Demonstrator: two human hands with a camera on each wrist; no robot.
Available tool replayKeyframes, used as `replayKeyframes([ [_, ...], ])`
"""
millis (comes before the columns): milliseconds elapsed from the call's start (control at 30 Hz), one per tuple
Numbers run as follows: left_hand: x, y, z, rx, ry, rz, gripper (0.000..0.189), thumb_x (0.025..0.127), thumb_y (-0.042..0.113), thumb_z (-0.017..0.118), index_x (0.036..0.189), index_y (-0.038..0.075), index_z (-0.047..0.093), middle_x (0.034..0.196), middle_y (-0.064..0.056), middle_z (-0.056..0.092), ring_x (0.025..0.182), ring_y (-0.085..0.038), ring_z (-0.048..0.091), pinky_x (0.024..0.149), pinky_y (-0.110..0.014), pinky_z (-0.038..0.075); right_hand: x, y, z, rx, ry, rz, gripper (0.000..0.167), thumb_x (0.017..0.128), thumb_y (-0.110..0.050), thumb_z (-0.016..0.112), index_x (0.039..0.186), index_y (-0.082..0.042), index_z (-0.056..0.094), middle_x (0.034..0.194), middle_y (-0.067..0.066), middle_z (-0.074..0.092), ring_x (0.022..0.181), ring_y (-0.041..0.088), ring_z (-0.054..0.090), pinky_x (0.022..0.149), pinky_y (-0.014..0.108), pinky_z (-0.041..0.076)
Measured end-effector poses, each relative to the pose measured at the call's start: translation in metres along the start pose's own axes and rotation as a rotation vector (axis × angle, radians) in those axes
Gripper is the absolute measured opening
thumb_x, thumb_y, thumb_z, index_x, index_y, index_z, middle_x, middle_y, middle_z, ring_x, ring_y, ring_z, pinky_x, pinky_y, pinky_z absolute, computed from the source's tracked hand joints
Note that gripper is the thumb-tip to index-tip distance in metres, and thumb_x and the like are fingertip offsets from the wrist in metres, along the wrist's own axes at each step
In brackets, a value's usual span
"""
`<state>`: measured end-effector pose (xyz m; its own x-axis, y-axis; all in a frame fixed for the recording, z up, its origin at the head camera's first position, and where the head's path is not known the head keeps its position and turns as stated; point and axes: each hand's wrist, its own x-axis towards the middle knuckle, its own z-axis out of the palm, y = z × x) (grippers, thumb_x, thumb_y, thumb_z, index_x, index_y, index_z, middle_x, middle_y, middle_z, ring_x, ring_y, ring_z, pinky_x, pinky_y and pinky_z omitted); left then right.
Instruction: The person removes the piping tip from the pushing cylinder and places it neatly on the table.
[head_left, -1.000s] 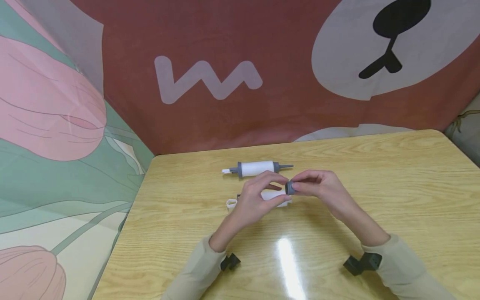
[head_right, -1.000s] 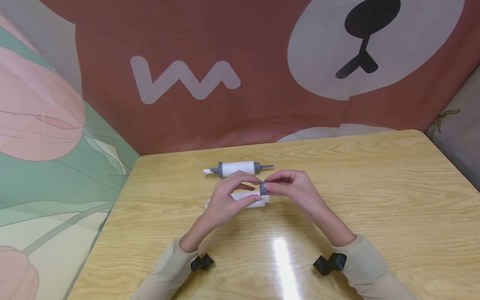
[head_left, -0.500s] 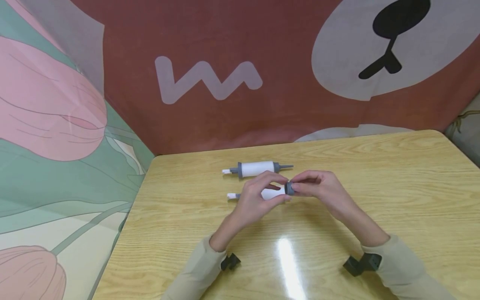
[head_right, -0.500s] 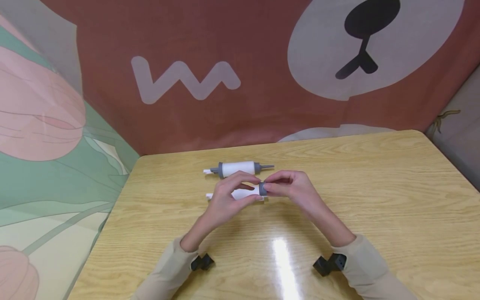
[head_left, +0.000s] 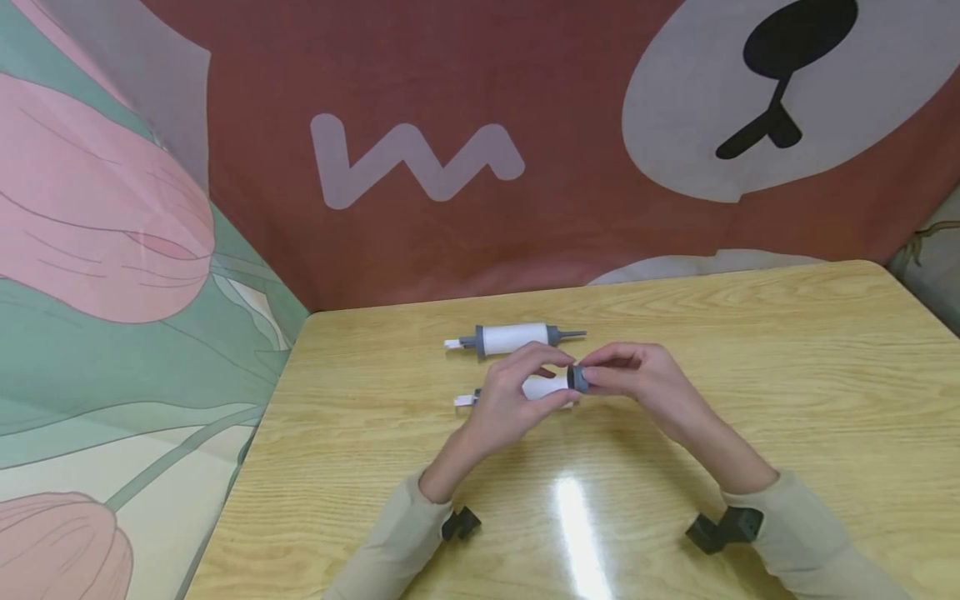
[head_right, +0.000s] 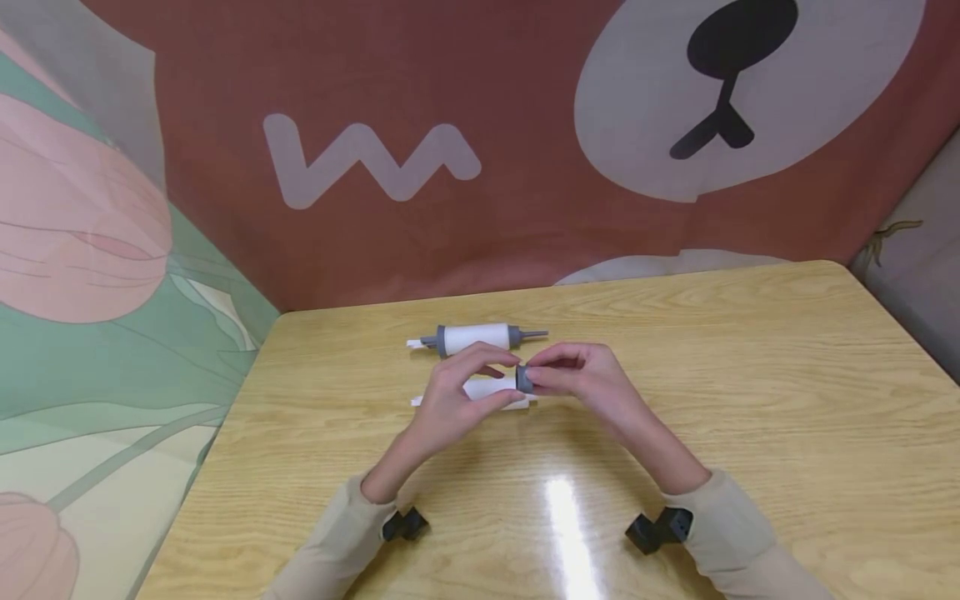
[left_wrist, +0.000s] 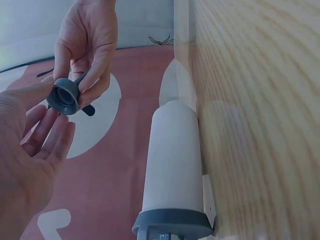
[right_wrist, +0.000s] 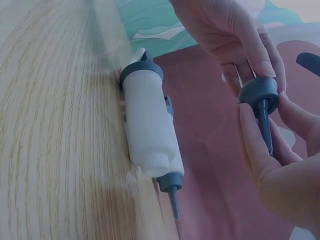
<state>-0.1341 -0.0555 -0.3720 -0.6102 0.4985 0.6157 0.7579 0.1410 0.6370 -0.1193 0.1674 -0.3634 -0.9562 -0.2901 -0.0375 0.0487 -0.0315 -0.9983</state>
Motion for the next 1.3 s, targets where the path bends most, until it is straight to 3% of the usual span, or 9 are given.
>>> replayKeyframes([
  [400,0.0003,0.0013,-0.0008,-0.022,-0.010,0.020,0.038,0.082,0.000,0.087,0.115,0.001,0.069,0.113,-0.012,0.069,0.110,-0.019,0.066,0.089,-0.025,0.058,-0.0001,-0.0002,-0.0008,0.035,-0.017,0.017,0.010,0.098,-0.007,0.071,0.106,-0.003,0.076,0.102,0.005,0.076,0.093,0.020,0.075,0.090,0.035,0.060],
  [1000,-0.0008,-0.0004,0.0004,-0.041,-0.036,-0.032,0.036,0.084,0.002,0.086,0.116,0.000,0.069,0.115,-0.012,0.068,0.110,-0.018,0.066,0.087,-0.024,0.058,0.0003,-0.0004,-0.0004,0.028,-0.016,0.032,0.012,0.099,-0.010,0.071,0.107,-0.002,0.075,0.103,0.006,0.076,0.094,0.021,0.075,0.092,0.038,0.059],
  [1300,-0.0003,0.0030,-0.0032,-0.043,-0.028,-0.084,0.033,0.087,0.001,0.083,0.116,0.001,0.069,0.115,-0.010,0.067,0.110,-0.017,0.064,0.088,-0.026,0.059,0.0002,-0.0022,-0.0031,0.064,-0.055,0.022,0.016,0.099,-0.007,0.069,0.111,0.002,0.074,0.106,0.009,0.075,0.096,0.024,0.076,0.092,0.039,0.059],
])
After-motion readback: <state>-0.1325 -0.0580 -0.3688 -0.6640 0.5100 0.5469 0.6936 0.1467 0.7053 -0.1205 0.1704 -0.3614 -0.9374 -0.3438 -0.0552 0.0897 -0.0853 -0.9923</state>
